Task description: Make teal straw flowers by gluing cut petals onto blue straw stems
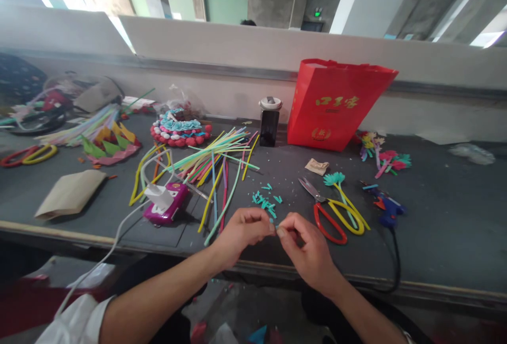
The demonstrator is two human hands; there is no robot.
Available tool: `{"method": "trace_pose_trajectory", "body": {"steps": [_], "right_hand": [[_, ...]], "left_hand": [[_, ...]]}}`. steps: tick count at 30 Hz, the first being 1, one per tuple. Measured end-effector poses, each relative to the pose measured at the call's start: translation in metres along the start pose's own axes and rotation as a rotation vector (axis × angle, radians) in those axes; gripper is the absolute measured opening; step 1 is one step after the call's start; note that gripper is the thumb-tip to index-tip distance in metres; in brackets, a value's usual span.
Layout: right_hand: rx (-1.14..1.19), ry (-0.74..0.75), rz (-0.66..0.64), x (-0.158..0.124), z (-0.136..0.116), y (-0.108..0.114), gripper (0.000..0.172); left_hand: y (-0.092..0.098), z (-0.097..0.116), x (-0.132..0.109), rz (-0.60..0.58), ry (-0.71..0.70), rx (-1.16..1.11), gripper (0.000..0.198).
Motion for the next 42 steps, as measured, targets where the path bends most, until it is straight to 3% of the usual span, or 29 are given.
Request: {"method": "trace_pose_trajectory", "body": {"steps": [3, 5, 7, 10, 13, 15, 17, 20, 24, 28, 30, 33, 36, 39, 42], "right_hand": [[-0.145, 0.31, 0.02, -0.001, 0.002, -0.004, 0.014], [-0.17, 0.393, 0.022, -0.001, 0.003, -0.005, 0.014], [-0.145, 0.318, 0.027, 0.0, 0.005, -0.006, 0.014], [-0.041, -0.002, 0.022, 0.003, 0.008, -0.005, 0.019], [0.162, -0.316, -0.01, 0.004, 0.011, -0.007, 0.023], [0.324, -0.442, -0.028, 0.004, 0.012, -0.009, 0.027], [0.44, -0.501, -0.028, 0.004, 0.011, -0.009, 0.029], [0.471, -0.514, -0.022, 0.004, 0.01, -0.007, 0.03], [0.295, -0.437, -0.031, 0.004, 0.008, -0.001, 0.026], [0.024, -0.193, 0.006, 0.003, 0.006, 0.004, 0.019], [-0.068, -0.027, 0.013, 0.002, 0.006, 0.005, 0.017], [-0.131, 0.225, -0.013, 0.002, 0.006, 0.003, 0.015], [-0.101, 0.295, -0.013, 0.002, 0.007, 0.001, 0.015], [-0.031, 0.101, 0.024, 0.003, 0.009, 0.0, 0.015], [0.126, -0.208, 0.021, 0.004, 0.01, -0.001, 0.022]], "left_hand": [[-0.001, -0.009, 0.002, -0.099, 0.351, -0.366, 0.011], [0.0, -0.009, 0.004, -0.196, 0.411, -0.425, 0.013], [0.002, -0.008, 0.005, -0.229, 0.386, -0.354, 0.013], [0.007, -0.001, 0.005, -0.083, 0.143, 0.021, 0.017], [0.009, 0.008, 0.0, 0.095, -0.339, 0.562, 0.016], [0.006, 0.011, -0.005, 0.097, -0.628, 0.826, 0.02], [0.003, 0.01, -0.008, 0.043, -0.819, 0.995, 0.022], [0.0, 0.007, -0.009, 0.001, -0.903, 1.119, 0.021], [-0.002, 0.007, -0.005, -0.061, -0.804, 1.046, 0.021], [0.0, 0.009, 0.0, -0.085, -0.568, 0.764, 0.015], [0.003, 0.009, 0.002, -0.079, -0.356, 0.568, 0.01], [0.006, 0.002, 0.002, -0.143, 0.083, 0.133, 0.016], [0.006, -0.003, 0.0, -0.254, 0.363, -0.199, 0.024], [0.008, -0.001, 0.002, -0.22, 0.259, -0.119, 0.024], [0.009, 0.008, 0.002, -0.139, -0.14, 0.336, 0.018]]}}
Point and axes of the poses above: each hand's wrist, its own x-axis towards the middle knuckle, its own y-axis out of the back of the hand, z = x × y, the point moved 2 cm from there along x, towards the middle knuckle, and after that the axes turned 6 degrees about -y, right-handed, at the moved point
